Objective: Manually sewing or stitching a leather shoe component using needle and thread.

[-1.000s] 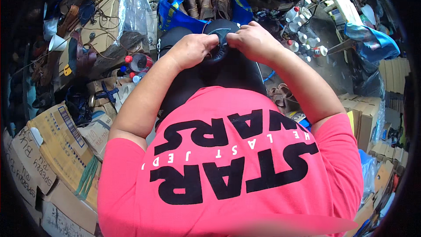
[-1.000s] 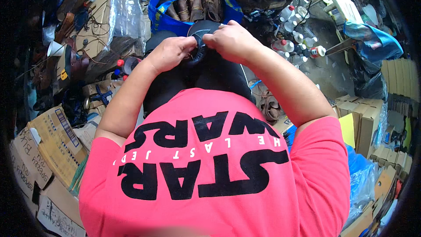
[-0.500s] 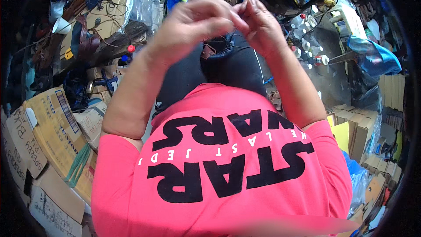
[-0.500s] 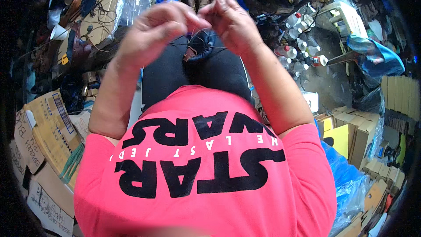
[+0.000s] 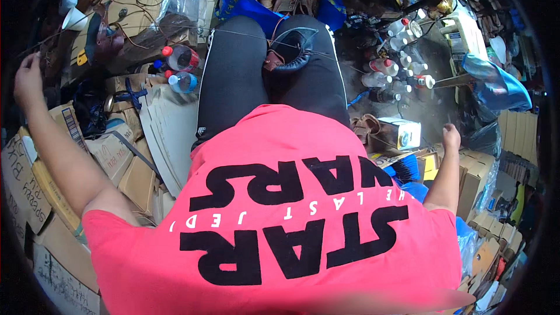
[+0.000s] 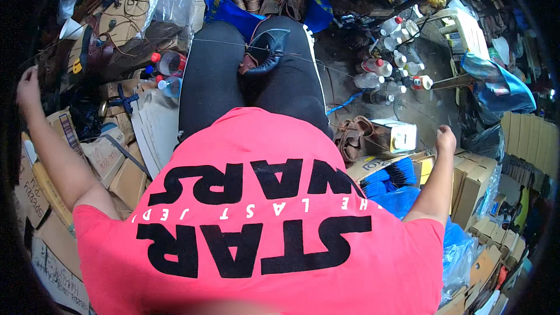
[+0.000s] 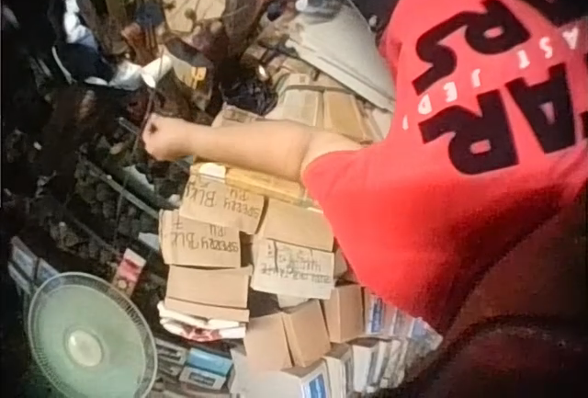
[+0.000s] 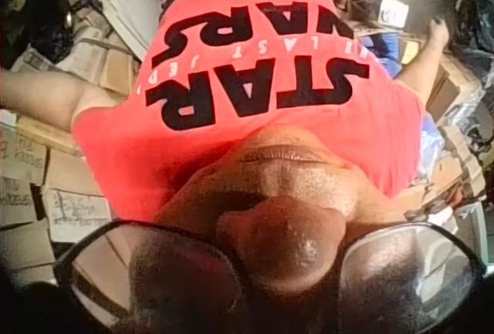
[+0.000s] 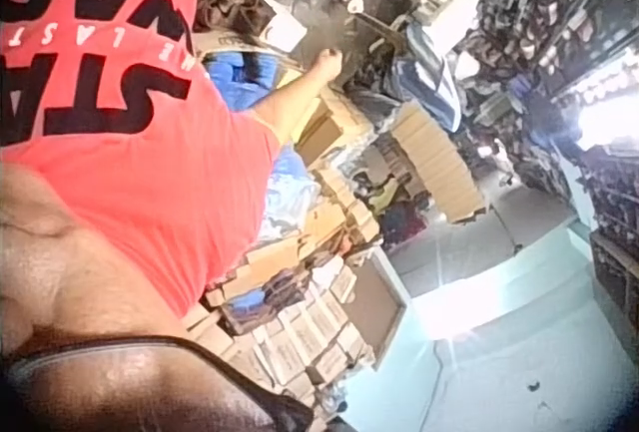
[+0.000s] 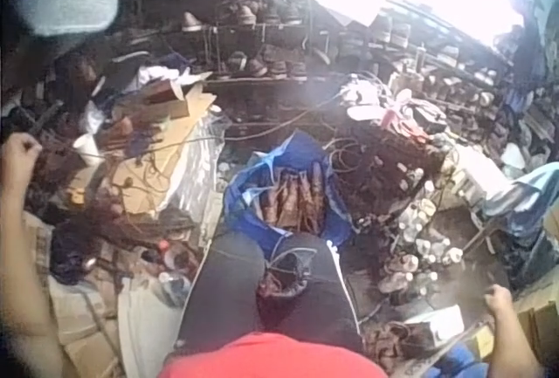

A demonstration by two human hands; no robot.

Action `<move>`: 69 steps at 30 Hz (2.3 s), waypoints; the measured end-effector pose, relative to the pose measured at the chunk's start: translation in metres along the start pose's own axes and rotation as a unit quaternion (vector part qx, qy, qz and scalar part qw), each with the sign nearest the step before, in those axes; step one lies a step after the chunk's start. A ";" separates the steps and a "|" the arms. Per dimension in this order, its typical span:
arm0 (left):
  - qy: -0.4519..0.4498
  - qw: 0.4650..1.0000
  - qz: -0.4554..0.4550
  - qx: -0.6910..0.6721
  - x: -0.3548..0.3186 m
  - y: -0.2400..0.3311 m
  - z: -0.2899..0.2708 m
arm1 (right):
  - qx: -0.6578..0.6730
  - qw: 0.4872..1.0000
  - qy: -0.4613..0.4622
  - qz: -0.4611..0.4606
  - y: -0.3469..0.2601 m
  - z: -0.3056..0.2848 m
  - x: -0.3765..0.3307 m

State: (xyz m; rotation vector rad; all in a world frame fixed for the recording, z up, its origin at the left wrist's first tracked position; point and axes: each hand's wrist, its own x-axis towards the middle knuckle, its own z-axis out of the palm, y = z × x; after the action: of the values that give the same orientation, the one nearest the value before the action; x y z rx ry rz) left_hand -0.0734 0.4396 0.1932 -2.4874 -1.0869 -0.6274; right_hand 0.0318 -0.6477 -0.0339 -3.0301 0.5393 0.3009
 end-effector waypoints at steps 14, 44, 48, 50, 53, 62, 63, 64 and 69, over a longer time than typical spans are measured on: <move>-0.433 0.663 0.316 -0.524 -0.289 0.324 -0.027 | 0.440 0.780 -0.311 -0.319 -0.370 0.011 -0.123; -0.602 0.479 0.404 -0.494 -0.270 0.419 -0.020 | 0.348 0.784 -0.162 -0.488 -0.407 -0.018 -0.113; -0.624 0.434 0.381 -0.526 -0.272 0.418 -0.016 | 0.354 0.786 -0.146 -0.486 -0.401 -0.011 -0.118; -0.630 0.424 0.375 -0.532 -0.273 0.418 -0.012 | 0.371 0.779 -0.124 -0.491 -0.400 -0.010 -0.121; -0.657 0.420 0.354 -0.517 -0.274 0.418 -0.008 | 0.377 0.781 -0.091 -0.489 -0.399 -0.009 -0.126; -0.650 0.436 0.380 -0.493 -0.271 0.416 -0.015 | 0.338 0.795 -0.045 -0.502 -0.394 -0.011 -0.139; -0.647 0.430 0.386 -0.498 -0.272 0.417 -0.014 | 0.338 0.795 -0.044 -0.502 -0.394 -0.012 -0.139; -0.644 0.424 0.392 -0.502 -0.272 0.417 -0.013 | 0.318 0.796 -0.035 -0.514 -0.394 -0.013 -0.139; -0.646 0.431 0.404 -0.483 -0.272 0.421 -0.013 | 0.214 0.798 -0.004 -0.563 -0.399 -0.031 -0.142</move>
State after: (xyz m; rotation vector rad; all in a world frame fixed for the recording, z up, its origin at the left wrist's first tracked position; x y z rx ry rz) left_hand 0.0749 0.0005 0.0023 -3.7199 0.8895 1.7470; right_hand 0.0445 -0.2282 0.0303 -2.3395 -1.0472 0.0814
